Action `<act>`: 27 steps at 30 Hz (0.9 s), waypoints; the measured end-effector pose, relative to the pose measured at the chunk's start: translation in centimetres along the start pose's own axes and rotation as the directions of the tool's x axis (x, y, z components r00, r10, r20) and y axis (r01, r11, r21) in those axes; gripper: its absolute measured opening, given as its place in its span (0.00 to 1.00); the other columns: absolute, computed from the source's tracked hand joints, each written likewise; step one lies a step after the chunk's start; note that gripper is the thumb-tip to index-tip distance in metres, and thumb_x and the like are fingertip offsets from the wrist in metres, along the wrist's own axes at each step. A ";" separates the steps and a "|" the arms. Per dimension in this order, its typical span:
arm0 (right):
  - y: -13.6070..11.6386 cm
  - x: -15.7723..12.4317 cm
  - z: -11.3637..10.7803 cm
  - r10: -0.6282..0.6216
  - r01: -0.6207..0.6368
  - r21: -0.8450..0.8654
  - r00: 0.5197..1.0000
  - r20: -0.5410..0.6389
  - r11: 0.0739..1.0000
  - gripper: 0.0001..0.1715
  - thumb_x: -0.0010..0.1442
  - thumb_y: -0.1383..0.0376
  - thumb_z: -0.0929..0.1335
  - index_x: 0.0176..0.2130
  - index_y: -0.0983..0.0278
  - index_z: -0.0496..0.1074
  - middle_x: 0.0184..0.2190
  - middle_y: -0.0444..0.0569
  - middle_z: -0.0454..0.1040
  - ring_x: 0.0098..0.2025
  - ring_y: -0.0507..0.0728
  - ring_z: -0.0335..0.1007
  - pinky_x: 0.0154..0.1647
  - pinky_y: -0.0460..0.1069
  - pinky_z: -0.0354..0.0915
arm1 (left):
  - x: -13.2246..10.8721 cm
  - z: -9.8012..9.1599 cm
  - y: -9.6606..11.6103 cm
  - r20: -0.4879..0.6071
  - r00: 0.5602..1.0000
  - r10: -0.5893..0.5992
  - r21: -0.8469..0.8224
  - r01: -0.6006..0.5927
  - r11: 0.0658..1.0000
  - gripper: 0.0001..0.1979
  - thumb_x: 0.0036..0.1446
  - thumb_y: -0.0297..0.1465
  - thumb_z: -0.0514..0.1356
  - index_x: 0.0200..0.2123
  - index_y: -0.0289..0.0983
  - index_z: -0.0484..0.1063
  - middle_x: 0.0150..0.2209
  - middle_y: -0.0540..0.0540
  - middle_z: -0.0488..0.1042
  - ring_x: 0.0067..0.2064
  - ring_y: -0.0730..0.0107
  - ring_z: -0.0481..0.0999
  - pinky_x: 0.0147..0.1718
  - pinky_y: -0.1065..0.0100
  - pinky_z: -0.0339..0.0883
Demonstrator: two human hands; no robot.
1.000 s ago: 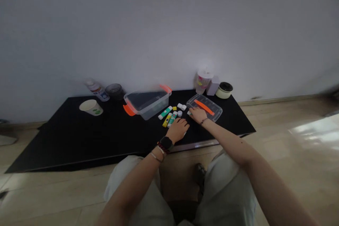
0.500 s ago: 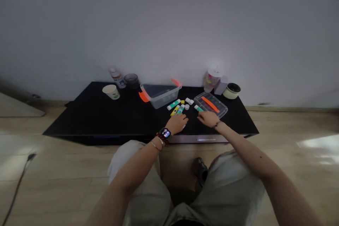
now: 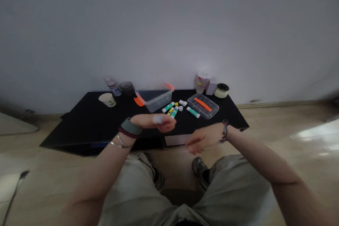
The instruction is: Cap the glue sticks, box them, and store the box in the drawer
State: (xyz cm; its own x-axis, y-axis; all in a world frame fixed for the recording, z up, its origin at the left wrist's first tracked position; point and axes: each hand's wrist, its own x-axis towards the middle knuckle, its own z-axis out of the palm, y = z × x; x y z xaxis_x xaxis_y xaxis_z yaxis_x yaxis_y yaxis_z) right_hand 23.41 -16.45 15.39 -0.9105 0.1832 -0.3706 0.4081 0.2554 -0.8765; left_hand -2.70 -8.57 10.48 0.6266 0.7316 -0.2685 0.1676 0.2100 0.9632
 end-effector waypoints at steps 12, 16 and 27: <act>12.1 3.6 -7.2 0.091 0.582 0.695 0.735 -0.672 0.422 0.42 0.53 0.26 0.42 0.22 0.58 0.44 0.14 0.35 0.41 0.15 0.47 0.34 0.13 0.43 0.42 | 3.9 -1.4 -3.6 -0.054 0.998 -0.024 -0.824 -0.031 0.566 0.34 0.57 0.65 0.41 0.19 0.41 0.46 0.17 0.55 0.48 0.17 0.76 0.50 0.15 0.70 0.51; 17.3 7.4 -4.1 0.226 0.459 0.828 0.812 -0.538 0.322 0.41 0.55 0.26 0.44 0.22 0.58 0.42 0.13 0.34 0.41 0.16 0.46 0.31 0.13 0.42 0.38 | 5.2 -0.4 -8.8 0.066 0.990 -0.128 -0.828 0.126 0.546 0.33 0.57 0.64 0.41 0.19 0.41 0.47 0.17 0.55 0.48 0.17 0.76 0.50 0.16 0.71 0.51; 17.9 7.5 -4.6 0.179 0.487 0.821 0.817 -0.549 0.297 0.42 0.53 0.25 0.45 0.22 0.59 0.42 0.13 0.35 0.41 0.16 0.46 0.31 0.12 0.42 0.41 | 6.2 -0.7 -8.6 0.149 0.985 -0.083 -0.807 0.170 0.565 0.35 0.55 0.67 0.40 0.19 0.41 0.48 0.17 0.55 0.48 0.18 0.76 0.50 0.17 0.69 0.52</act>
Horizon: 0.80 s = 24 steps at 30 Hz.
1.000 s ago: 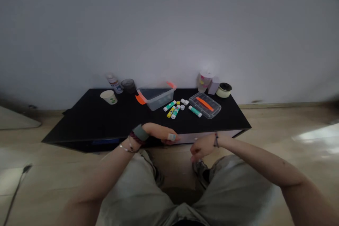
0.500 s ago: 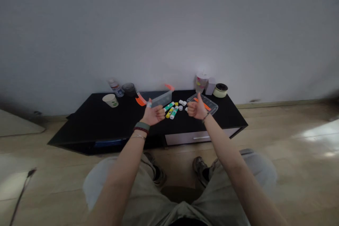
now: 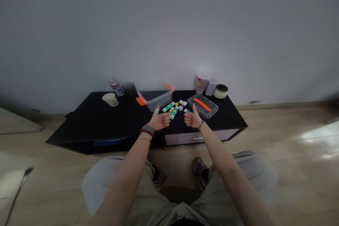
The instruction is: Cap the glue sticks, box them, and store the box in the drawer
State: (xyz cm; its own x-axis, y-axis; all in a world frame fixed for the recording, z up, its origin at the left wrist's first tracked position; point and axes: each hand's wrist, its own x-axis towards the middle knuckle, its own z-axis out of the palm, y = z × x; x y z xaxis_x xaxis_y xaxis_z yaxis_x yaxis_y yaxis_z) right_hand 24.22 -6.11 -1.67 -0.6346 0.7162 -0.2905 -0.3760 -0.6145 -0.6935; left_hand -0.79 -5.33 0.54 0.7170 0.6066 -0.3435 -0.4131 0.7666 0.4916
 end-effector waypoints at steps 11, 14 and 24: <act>0.2 0.2 0.5 -0.037 0.039 -0.064 0.999 0.031 0.997 0.41 0.55 0.26 0.46 0.22 0.58 0.42 0.14 0.34 0.40 0.16 0.47 0.31 0.13 0.42 0.42 | -0.2 -0.4 -0.2 -0.023 1.000 0.005 -0.004 -0.005 1.000 0.34 0.55 0.66 0.43 0.20 0.41 0.47 0.17 0.55 0.48 0.17 0.75 0.51 0.16 0.68 0.52; 0.3 0.5 0.6 -0.079 0.071 -0.228 0.997 -0.024 0.971 0.40 0.57 0.28 0.49 0.22 0.58 0.43 0.14 0.34 0.41 0.16 0.47 0.33 0.14 0.43 0.42 | 0.1 -0.7 -0.1 -0.039 0.999 0.018 0.017 -0.017 1.000 0.33 0.56 0.65 0.45 0.20 0.41 0.47 0.18 0.55 0.49 0.17 0.76 0.52 0.17 0.69 0.53; 2.2 -1.1 -1.5 -0.691 -0.362 -0.830 0.462 -0.556 0.425 0.13 0.64 0.55 0.63 0.42 0.62 0.65 0.44 0.52 0.71 0.43 0.57 0.69 0.37 0.48 0.63 | 1.4 -3.1 -3.7 -0.399 0.890 0.221 0.239 -0.131 0.962 0.22 0.61 0.40 0.59 0.23 0.39 0.52 0.17 0.60 0.49 0.15 0.84 0.46 0.16 0.78 0.40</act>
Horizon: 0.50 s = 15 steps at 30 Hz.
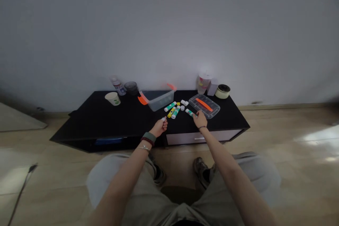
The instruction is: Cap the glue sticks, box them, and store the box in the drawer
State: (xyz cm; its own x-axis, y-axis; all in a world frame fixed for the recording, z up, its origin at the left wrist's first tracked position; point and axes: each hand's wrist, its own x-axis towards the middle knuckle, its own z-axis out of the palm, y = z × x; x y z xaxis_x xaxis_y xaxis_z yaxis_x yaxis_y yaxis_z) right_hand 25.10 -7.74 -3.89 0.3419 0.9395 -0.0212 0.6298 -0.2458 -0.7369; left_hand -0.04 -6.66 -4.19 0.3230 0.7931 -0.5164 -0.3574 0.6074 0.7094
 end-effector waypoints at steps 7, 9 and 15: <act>0.8 0.5 0.8 -0.076 0.112 -0.543 0.993 0.089 0.833 0.25 0.68 0.50 0.61 0.55 0.63 0.67 0.55 0.60 0.66 0.50 0.61 0.73 0.42 0.51 0.67 | -3.5 0.9 -1.3 0.154 0.988 0.004 0.219 -0.038 0.975 0.14 0.60 0.34 0.60 0.24 0.37 0.61 0.19 0.56 0.57 0.19 0.82 0.54 0.19 0.77 0.49; 0.5 0.6 0.8 -0.090 0.156 -0.593 0.986 0.139 0.790 0.24 0.68 0.50 0.62 0.53 0.65 0.68 0.54 0.61 0.67 0.51 0.62 0.72 0.43 0.51 0.67 | -4.1 1.3 -0.9 0.196 0.980 0.020 0.257 -0.071 0.964 0.14 0.59 0.34 0.61 0.24 0.38 0.62 0.20 0.55 0.58 0.20 0.80 0.55 0.19 0.76 0.50; -1.0 -0.3 -1.1 -0.132 0.169 -0.503 0.985 0.108 0.848 0.24 0.70 0.51 0.60 0.48 0.67 0.70 0.51 0.59 0.72 0.48 0.60 0.73 0.41 0.49 0.64 | -3.4 3.3 0.2 0.081 0.995 0.059 0.406 -0.087 0.910 0.11 0.60 0.35 0.60 0.27 0.37 0.68 0.24 0.51 0.64 0.23 0.77 0.61 0.22 0.74 0.53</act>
State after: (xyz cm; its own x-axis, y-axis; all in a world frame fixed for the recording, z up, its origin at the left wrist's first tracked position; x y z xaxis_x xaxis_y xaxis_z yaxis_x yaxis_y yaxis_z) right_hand 25.17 -8.01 -2.42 0.1786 0.9839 0.0040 0.9422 -0.1698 -0.2888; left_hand 1.68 -9.38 -0.76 0.3714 0.8214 -0.4328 0.0028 0.4652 0.8852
